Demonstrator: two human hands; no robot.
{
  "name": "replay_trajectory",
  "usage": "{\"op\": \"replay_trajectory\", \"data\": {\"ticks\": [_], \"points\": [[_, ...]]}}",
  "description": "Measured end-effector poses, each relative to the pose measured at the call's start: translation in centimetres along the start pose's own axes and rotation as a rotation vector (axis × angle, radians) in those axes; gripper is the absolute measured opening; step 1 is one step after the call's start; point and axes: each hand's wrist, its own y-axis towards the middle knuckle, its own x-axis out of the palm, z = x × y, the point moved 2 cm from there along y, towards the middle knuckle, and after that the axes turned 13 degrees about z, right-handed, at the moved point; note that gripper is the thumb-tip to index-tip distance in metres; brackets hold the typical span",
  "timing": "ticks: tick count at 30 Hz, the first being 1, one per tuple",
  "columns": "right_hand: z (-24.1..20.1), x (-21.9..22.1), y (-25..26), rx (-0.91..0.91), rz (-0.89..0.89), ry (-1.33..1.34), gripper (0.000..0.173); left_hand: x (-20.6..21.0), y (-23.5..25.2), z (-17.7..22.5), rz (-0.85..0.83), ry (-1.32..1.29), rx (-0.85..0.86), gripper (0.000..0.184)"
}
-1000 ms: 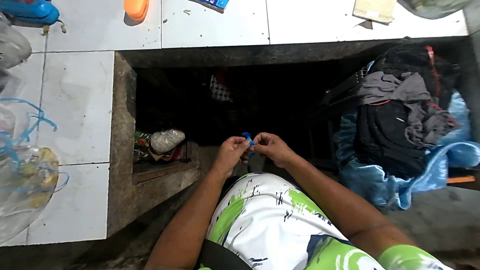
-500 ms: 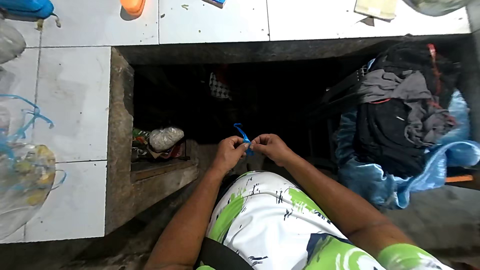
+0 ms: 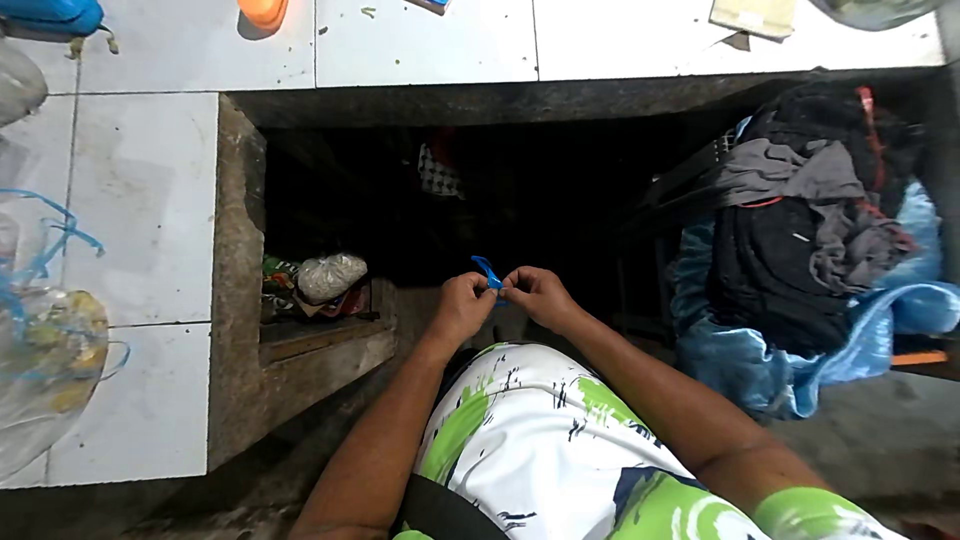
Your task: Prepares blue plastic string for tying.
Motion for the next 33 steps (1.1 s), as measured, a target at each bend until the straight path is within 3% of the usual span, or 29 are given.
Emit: {"op": "replay_trajectory", "data": {"ticks": [5, 13, 21, 33], "points": [[0.0, -0.4, 0.3, -0.072, -0.005, -0.012, 0.013, 0.4, 0.5, -0.2, 0.009, 0.005, 0.039, 0.012], [1.5, -0.5, 0.3, 0.006, -0.015, 0.049, 0.013, 1.3, 0.7, -0.2, 0.0, 0.059, 0.043, 0.011], [2.0, -0.7, 0.9, -0.071, 0.004, 0.006, 0.011, 1.9, 1.2, 0.5, -0.004, 0.098, -0.035, 0.012], [3.6, -1.6, 1.2, -0.043, -0.033, 0.021, 0.01, 3.4, 2.0, 0.2, -0.052, 0.118, -0.034, 0.013]]}}
